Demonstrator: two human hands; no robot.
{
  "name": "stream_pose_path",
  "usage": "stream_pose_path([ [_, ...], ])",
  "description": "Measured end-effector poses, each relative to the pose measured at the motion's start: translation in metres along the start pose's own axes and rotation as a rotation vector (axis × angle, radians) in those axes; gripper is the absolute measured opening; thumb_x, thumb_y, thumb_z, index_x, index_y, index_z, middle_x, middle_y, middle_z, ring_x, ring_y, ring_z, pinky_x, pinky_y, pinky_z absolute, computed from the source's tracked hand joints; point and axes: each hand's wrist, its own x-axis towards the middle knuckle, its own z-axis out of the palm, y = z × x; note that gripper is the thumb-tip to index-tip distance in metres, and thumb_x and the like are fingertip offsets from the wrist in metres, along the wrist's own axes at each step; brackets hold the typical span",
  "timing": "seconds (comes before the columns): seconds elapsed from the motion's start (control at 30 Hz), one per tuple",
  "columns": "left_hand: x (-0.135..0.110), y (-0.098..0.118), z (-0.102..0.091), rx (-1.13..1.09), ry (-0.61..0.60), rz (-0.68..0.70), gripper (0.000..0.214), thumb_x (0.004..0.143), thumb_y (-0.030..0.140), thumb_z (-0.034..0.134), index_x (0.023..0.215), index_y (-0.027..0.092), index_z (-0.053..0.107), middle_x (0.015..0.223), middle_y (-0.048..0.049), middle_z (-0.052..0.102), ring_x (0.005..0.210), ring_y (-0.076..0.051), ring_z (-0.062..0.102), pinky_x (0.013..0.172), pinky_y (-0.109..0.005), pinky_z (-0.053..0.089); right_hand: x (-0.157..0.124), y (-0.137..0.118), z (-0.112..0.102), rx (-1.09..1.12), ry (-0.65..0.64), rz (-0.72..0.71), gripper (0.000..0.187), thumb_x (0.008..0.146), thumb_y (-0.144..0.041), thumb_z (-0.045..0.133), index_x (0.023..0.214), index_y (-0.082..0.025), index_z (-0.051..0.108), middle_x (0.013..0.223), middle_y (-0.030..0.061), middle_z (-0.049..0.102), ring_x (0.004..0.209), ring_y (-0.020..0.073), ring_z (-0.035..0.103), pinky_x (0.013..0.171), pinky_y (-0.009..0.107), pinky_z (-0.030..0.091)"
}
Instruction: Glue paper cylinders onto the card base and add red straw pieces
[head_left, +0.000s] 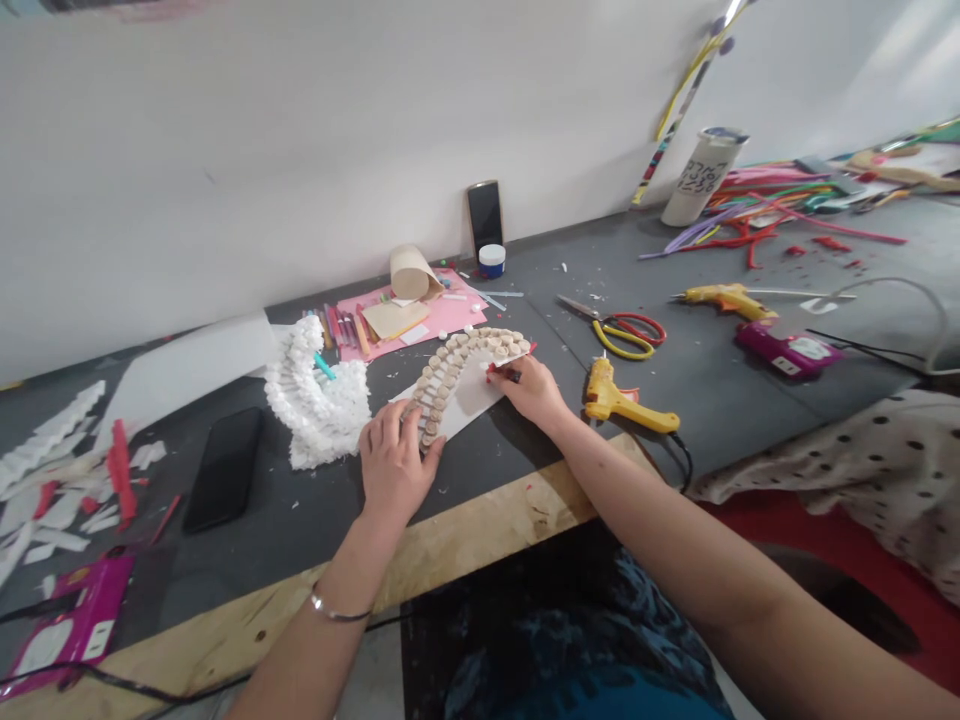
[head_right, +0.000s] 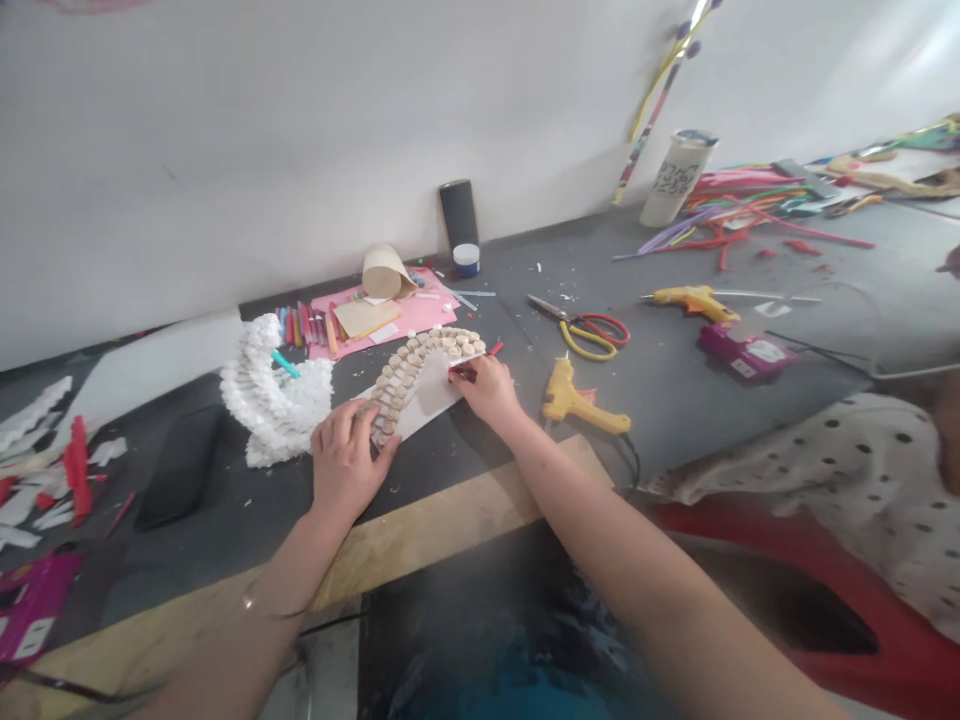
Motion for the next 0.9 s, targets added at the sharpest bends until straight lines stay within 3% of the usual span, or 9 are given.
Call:
stream_pose_path([
  [0.3,0.016,0.0,-0.02,-0.167,0.125,-0.101,0.025,0.091,0.036,0.059,0.109,0.018,0.062,0.124,-0.0148,0.064,0.12,-0.03,0.056,0.101,-0.044,0.04,0.0,-0.002,-0.002,0.018,-0.024,-0.01,0.013,0.081,-0.017,0.066,0.092,-0.02,0.073,0.095,0.0057,0.079,0.091,0.0219,0.072,0.081,0.032,0.052],
  [0.43,0.025,-0.011,-0.026,-0.313,0.176,-0.155,0.013,0.092,0.031,0.055,0.09,0.019,0.061,0.103,-0.0101,0.069,0.105,-0.025,0.062,0.094,-0.039,0.046,0.0,-0.002,-0.003,-0.019,-0.027,-0.021,0.011,0.082,-0.02,0.067,0.09,-0.019,0.074,0.094,0.0069,0.078,0.089,0.0225,0.07,0.082,0.033,0.05],
  [0.63,0.032,-0.018,-0.038,-0.341,0.225,-0.323,0.023,0.092,0.04,0.056,0.08,0.021,0.057,0.079,-0.0028,0.065,0.081,-0.02,0.063,0.077,-0.033,0.049,0.002,-0.002,-0.002,-0.064,-0.037,-0.033,0.011,0.083,-0.024,0.068,0.089,-0.02,0.076,0.088,0.0079,0.077,0.089,0.0242,0.067,0.08,0.034,0.048],
  [0.77,0.061,-0.008,-0.037,-0.348,0.218,-0.13,0.018,0.092,0.038,0.058,0.092,0.02,0.059,0.093,-0.0067,0.067,0.096,-0.023,0.064,0.091,-0.038,0.049,0.002,-0.002,-0.001,-0.06,-0.028,-0.03,0.012,0.083,-0.025,0.068,0.09,-0.019,0.077,0.087,0.0075,0.076,0.086,0.023,0.066,0.078,0.033,0.048],
  [0.9,0.109,0.008,-0.021,-0.288,-0.023,0.152,0.054,0.084,0.033,0.069,0.133,0.021,0.051,0.138,-0.0149,0.055,0.133,-0.031,0.048,0.112,-0.047,0.038,0.002,-0.005,-0.001,-0.039,-0.014,-0.031,0.012,0.082,-0.022,0.069,0.091,-0.02,0.077,0.089,0.0064,0.076,0.085,0.0213,0.067,0.078,0.031,0.048],
])
